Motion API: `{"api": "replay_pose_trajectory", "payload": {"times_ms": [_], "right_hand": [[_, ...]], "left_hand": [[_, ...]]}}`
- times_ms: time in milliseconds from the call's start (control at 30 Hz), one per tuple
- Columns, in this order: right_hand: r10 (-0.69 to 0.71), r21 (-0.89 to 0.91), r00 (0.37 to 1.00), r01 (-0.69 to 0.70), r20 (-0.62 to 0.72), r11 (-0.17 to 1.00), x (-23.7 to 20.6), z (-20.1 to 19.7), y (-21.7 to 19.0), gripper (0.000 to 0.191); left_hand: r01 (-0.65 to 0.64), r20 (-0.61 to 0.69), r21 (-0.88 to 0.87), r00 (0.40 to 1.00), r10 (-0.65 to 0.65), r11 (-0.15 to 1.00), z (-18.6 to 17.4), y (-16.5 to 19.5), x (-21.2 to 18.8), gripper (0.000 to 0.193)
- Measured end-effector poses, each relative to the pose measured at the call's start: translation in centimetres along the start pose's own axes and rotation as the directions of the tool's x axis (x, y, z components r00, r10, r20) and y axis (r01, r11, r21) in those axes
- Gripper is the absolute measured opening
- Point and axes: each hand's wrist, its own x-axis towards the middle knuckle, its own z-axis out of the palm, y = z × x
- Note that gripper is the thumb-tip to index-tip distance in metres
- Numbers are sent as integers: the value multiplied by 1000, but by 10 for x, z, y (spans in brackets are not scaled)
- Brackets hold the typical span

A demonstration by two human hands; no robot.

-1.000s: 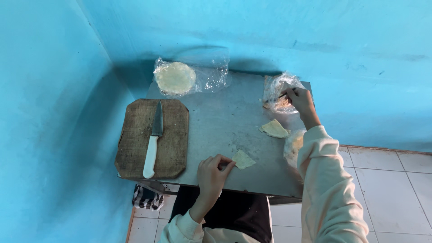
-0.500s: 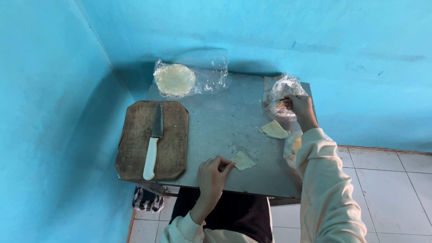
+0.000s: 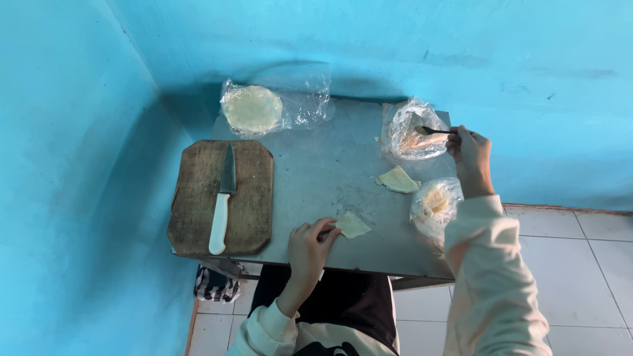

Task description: The person sits at a small metal table and fills triangular pastry wrappers with filling, spooning it from a plastic-covered bowl and folding the wrappers over by hand to form stuffed pastries, setting finished ones aside and taking new wrappers one at a time.

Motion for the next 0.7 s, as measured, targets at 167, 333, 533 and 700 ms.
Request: {"api": "replay_pose_trajectory", "payload": {"times_ms": [167,333,533,700], "right_hand": [[36,-23,990,-33,134,999,-62,18,-7,25],[100,-191,982,-69,163,979,-143,34,24,31],[60,-267,985,-15,164,964,-194,45,70,31],[-32,-344,988,84,154,935,-210,57,75,26]], "left_hand": [[-53,-30,27,998,54,998,1,-2,-1,18],[-49,-18,18,999,49,999,0,-5,0,19],[-1,-9,-115,1000,0,993,-2,-1,6,27],[27,23,-154,999,-24,988,-5,2,6,19]]}}
